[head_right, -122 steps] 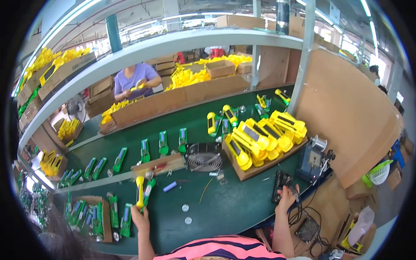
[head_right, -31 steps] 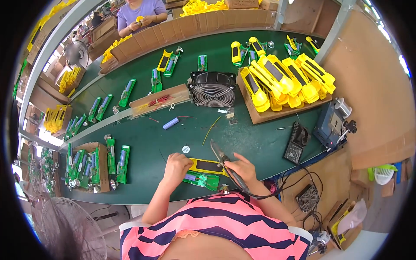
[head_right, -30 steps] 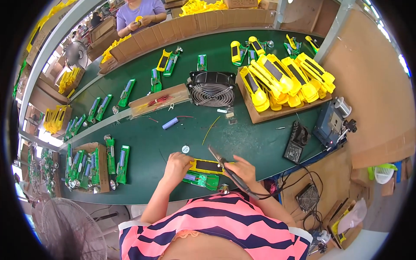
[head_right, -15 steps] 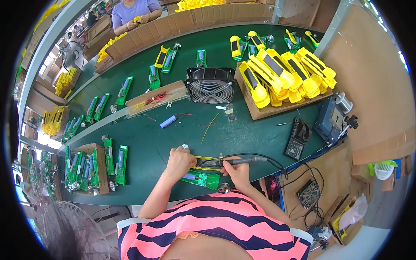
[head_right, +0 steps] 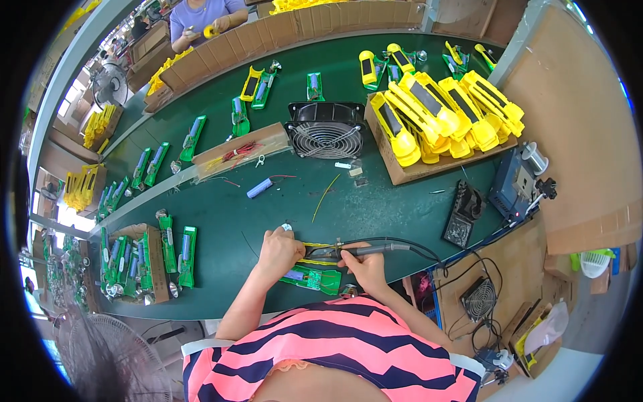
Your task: The recorder is soldering wires onto circuit boards for the assembly of portable flashlights on a factory assembly line.
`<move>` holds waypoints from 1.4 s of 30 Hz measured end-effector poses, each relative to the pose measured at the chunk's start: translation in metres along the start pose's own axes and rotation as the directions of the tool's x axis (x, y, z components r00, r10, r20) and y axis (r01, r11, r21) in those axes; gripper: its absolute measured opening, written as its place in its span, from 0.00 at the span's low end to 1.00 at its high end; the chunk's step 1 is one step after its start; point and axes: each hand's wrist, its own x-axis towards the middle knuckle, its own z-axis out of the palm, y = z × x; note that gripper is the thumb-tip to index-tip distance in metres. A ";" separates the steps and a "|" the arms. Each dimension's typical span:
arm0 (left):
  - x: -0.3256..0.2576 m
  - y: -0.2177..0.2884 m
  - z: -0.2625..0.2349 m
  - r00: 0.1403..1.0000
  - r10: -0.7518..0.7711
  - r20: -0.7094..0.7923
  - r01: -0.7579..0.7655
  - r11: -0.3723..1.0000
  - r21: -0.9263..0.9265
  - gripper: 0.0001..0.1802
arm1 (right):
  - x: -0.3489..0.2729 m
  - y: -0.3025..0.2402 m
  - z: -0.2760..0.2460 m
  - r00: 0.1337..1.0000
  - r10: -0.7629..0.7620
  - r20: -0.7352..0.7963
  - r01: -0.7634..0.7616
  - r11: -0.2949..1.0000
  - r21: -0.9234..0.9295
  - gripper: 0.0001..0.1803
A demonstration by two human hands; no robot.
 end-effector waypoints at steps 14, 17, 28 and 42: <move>0.001 0.001 0.002 1.000 -0.014 -0.003 0.014 0.998 0.059 0.02 | -0.013 -0.008 -0.023 0.949 -0.315 -0.032 0.312 0.947 -0.073 0.07; 0.002 0.000 0.003 1.000 -0.020 -0.013 0.021 0.998 0.064 0.02 | -0.019 -0.012 -0.036 0.836 -0.530 0.139 0.513 0.669 -0.537 0.11; 0.000 0.002 0.001 1.000 -0.025 -0.016 0.026 0.997 0.072 0.02 | -0.016 -0.015 -0.042 0.849 -0.456 0.269 0.514 0.591 -0.621 0.25; -0.028 0.060 -0.013 0.969 0.210 -0.131 -0.210 0.978 0.019 0.09 | -0.014 -0.009 -0.045 0.896 -0.372 0.244 0.442 0.683 -0.582 0.26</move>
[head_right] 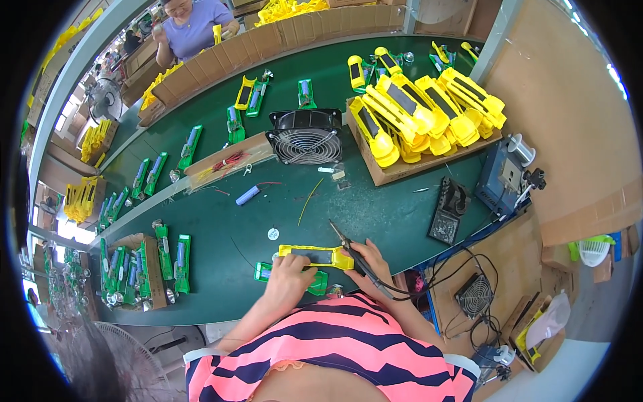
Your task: The recorder is soldering wires onto circuit boards for the assembly of portable flashlights on a factory assembly line.
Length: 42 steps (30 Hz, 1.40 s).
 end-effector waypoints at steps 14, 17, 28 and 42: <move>0.013 0.001 0.038 0.952 -0.196 -0.236 0.159 0.974 -0.164 0.05 | 0.029 0.003 0.001 0.972 -0.208 0.108 0.210 0.978 -0.013 0.27; 0.014 -0.005 0.039 0.952 -0.277 -0.128 0.253 0.951 -0.179 0.05 | 0.031 -0.001 -0.008 0.960 -0.249 0.130 0.253 0.967 -0.016 0.23; 0.022 -0.015 0.032 0.941 -0.337 -0.032 0.311 0.900 -0.305 0.04 | 0.012 0.009 -0.017 0.979 0.201 -0.036 -0.155 0.848 0.508 0.08; 0.023 -0.015 0.029 0.949 -0.316 -0.019 0.297 0.909 -0.291 0.04 | 0.019 0.015 -0.007 0.979 0.203 0.007 -0.183 0.869 0.460 0.07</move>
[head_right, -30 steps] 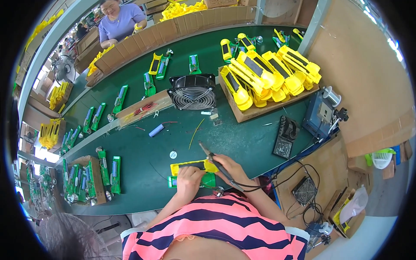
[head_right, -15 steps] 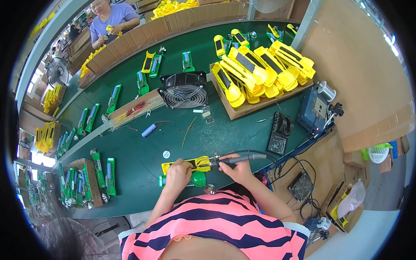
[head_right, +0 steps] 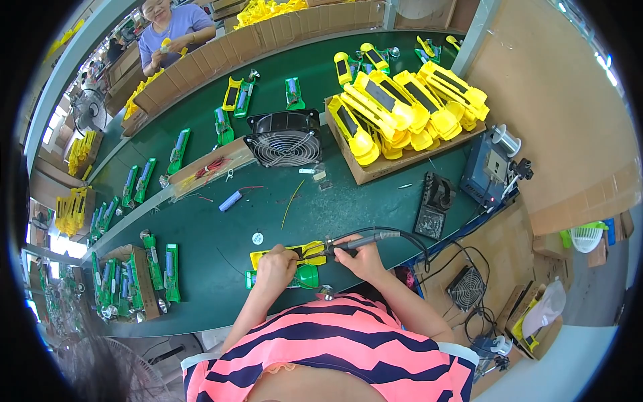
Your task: The recorder is soldering wires onto circuit boards for the assembly of portable flashlights on a factory assembly line.
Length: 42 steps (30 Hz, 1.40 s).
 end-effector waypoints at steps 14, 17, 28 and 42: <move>0.000 0.001 0.005 1.000 0.014 -0.027 -0.013 0.998 0.057 0.04 | -0.021 -0.021 0.001 0.998 -0.006 -0.067 0.016 0.988 0.152 0.10; 0.000 -0.002 0.007 0.999 0.021 -0.030 -0.019 0.997 0.072 0.04 | -0.027 -0.027 0.016 0.988 -0.155 -0.005 0.154 0.980 -0.124 0.16; 0.000 -0.002 0.007 1.000 0.013 -0.016 -0.012 0.997 0.076 0.04 | -0.026 -0.024 0.047 0.966 0.053 0.254 0.077 0.876 -0.476 0.41; -0.037 0.003 0.008 0.947 0.081 -0.311 -0.144 0.972 -0.187 0.07 | 0.000 -0.019 0.024 0.895 -0.238 0.376 0.415 0.755 -0.508 0.39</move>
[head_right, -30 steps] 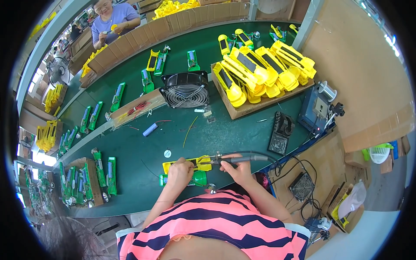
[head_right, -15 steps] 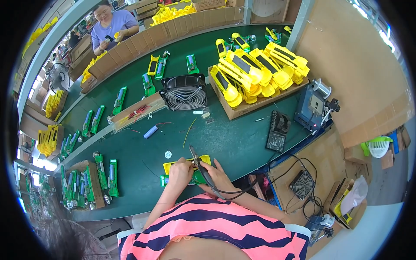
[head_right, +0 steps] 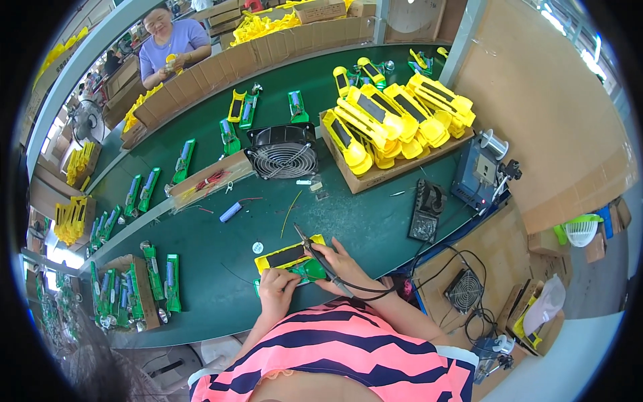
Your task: The recorder is soldering wires onto circuit boards for the assembly of portable flashlights on a factory assembly line.
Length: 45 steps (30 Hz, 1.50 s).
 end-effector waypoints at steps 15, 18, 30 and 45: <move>-0.002 0.011 -0.002 0.974 -0.227 0.015 0.227 0.973 -0.040 0.06 | -0.052 -0.008 0.000 0.863 0.364 -0.351 -0.120 0.821 0.558 0.10; -0.002 0.010 -0.001 0.966 -0.258 0.029 0.258 0.966 -0.004 0.06 | -0.051 -0.009 0.005 0.770 0.573 -0.280 -0.185 0.620 0.762 0.10; -0.001 0.011 -0.001 0.975 -0.221 0.028 0.221 0.975 0.007 0.06 | -0.053 0.010 0.012 0.887 0.374 -0.269 -0.176 0.815 0.552 0.09; 0.004 0.008 -0.003 0.979 -0.191 0.076 0.187 0.981 0.057 0.05 | -0.048 -0.010 0.001 0.768 0.553 -0.323 -0.121 0.620 0.775 0.10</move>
